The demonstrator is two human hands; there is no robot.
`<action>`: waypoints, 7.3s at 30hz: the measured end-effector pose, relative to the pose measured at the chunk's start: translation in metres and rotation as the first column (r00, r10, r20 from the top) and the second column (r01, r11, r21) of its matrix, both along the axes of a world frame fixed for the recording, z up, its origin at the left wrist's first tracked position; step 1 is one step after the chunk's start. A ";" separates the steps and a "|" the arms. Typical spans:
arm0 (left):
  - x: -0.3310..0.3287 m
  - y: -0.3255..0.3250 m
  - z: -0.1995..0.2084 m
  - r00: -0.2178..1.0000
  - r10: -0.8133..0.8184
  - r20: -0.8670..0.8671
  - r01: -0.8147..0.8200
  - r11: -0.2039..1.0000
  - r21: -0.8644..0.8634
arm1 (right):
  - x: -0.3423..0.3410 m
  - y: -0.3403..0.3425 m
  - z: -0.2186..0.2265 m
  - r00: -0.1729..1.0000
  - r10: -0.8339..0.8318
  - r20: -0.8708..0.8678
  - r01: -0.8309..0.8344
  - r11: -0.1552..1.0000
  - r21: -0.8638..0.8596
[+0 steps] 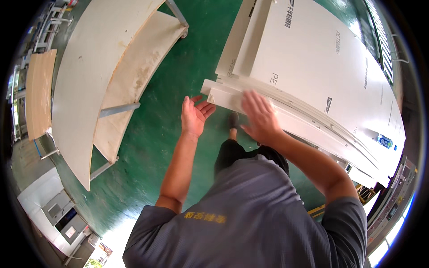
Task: The person wipes the surfaces of several white panels with a cloth. They handle the panels one at a time, wiping each side and edge before stacking them on a nearby table.
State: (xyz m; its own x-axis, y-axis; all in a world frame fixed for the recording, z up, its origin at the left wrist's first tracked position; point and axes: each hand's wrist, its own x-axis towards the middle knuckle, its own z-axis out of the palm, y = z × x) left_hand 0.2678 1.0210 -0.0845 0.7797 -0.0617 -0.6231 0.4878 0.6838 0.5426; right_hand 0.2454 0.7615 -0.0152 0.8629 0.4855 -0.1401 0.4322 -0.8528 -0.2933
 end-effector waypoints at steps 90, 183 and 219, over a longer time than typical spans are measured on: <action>-0.340 -0.887 0.035 0.060 -0.899 -0.433 -0.502 -0.402 0.765 | -0.713 -1.448 -0.032 -0.047 -0.974 0.223 0.998 -0.055 -0.030; -1.167 -1.454 -0.002 -0.718 0.362 -0.595 -0.624 0.046 0.780 | -1.727 -0.915 -0.145 -0.981 0.143 0.134 -0.117 -0.976 0.182; -0.678 -1.065 0.072 0.018 -0.976 -0.218 -0.284 -0.214 0.935 | -0.978 -1.143 -0.052 0.401 -0.419 -0.815 0.276 -0.793 0.543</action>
State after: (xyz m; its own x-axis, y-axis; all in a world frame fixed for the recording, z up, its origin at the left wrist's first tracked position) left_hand -0.4102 -0.0437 -0.0122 0.6293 -0.7754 -0.0524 -0.7054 -0.5982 0.3802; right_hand -0.7326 -0.3813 -0.0669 0.6019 -0.6846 -0.4111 0.1945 0.6250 -0.7560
